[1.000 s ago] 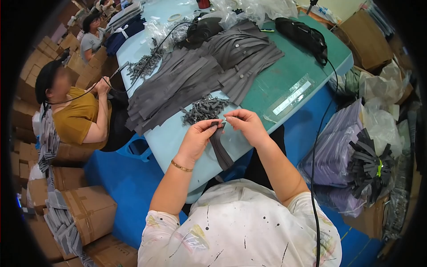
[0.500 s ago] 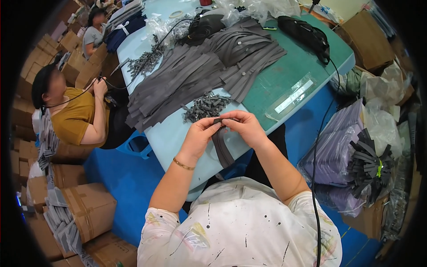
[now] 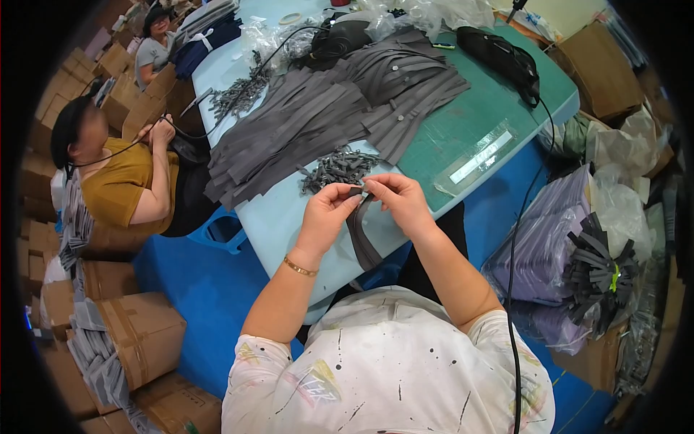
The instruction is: The person is manually attaching small metal slides to grey straps at a workshop table.
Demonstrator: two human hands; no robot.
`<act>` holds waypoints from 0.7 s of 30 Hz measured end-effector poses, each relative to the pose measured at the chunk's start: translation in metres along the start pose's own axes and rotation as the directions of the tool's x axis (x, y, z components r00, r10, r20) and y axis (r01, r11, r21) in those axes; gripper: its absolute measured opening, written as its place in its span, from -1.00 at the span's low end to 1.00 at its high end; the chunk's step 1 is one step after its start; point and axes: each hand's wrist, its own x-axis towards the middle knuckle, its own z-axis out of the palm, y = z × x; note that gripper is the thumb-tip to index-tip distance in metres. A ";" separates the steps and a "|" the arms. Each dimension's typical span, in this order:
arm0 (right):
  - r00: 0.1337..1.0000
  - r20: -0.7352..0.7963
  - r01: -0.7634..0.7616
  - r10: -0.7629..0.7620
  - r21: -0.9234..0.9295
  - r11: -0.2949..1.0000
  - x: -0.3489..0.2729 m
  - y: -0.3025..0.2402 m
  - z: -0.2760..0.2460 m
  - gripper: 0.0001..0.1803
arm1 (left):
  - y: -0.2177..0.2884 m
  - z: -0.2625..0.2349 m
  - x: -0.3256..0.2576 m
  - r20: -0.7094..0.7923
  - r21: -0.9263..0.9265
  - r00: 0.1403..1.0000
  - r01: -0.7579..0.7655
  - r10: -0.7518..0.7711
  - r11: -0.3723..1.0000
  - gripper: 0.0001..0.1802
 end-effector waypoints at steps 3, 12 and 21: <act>1.000 0.009 0.006 -0.005 -0.055 0.998 -0.001 -0.004 0.000 -0.78 | -0.001 -0.001 -0.001 -0.012 -0.002 1.000 0.022 -0.022 1.000 -0.85; 0.996 0.047 0.081 -0.073 -0.189 0.979 -0.002 -0.012 -0.005 -0.80 | 0.001 -0.001 -0.003 0.004 0.035 0.998 0.060 -0.060 0.998 -0.83; 0.982 0.133 0.169 -0.131 -0.336 0.927 0.001 -0.018 -0.009 -0.80 | 0.000 -0.001 -0.002 0.043 0.030 0.998 0.055 -0.056 0.998 -0.85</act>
